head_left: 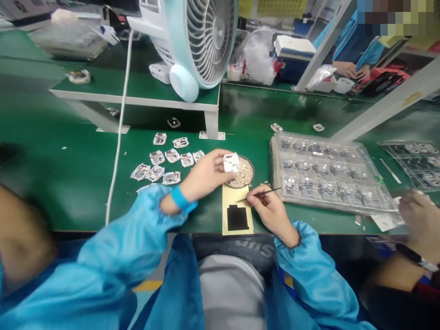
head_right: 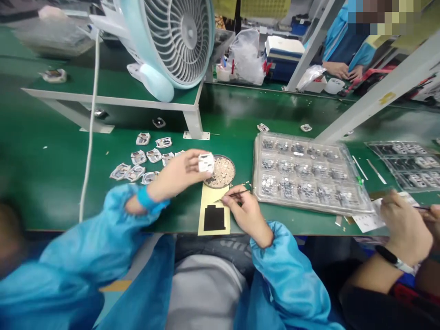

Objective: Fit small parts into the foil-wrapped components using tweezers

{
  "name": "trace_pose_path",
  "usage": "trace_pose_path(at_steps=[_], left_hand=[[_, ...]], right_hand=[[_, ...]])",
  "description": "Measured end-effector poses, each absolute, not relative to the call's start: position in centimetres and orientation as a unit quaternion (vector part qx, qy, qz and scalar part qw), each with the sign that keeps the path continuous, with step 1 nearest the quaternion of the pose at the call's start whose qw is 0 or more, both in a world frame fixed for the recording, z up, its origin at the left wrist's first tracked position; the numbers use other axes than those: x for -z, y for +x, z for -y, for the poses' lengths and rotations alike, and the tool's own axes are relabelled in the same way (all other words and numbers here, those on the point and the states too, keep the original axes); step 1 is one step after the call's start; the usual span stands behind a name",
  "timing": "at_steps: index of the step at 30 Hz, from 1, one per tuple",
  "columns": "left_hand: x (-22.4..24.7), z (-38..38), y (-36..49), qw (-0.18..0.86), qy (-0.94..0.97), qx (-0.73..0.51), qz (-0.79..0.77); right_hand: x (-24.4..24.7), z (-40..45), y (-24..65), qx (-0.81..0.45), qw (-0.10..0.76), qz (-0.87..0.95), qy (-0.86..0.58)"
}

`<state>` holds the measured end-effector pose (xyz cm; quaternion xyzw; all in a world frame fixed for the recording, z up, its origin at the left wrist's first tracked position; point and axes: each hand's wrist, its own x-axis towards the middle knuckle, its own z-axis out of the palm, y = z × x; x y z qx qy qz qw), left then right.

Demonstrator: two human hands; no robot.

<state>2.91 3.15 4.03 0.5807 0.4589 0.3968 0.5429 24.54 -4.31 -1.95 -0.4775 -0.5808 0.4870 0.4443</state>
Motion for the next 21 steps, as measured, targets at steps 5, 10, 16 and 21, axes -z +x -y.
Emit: trace_pose_path(at_steps=[5,10,16,21], left_hand=[[-0.9,4.1,1.5,0.597,0.455,-0.462,-0.472],[0.7,5.5,2.6,0.545,0.516,-0.411,-0.517],[1.3,5.3,2.7,0.497,0.574,-0.382,-0.527],[1.2,4.8,2.7,0.496,0.587,-0.359,-0.529]], right_hand=[[2.2,4.4,24.5,-0.497,0.448,0.579,-0.465],[1.8,4.7,24.4,-0.473,0.434,0.590,-0.490],[1.8,4.7,24.5,-0.466,0.416,0.599,-0.500],[1.6,5.0,24.4,-0.484,0.452,0.589,-0.463]])
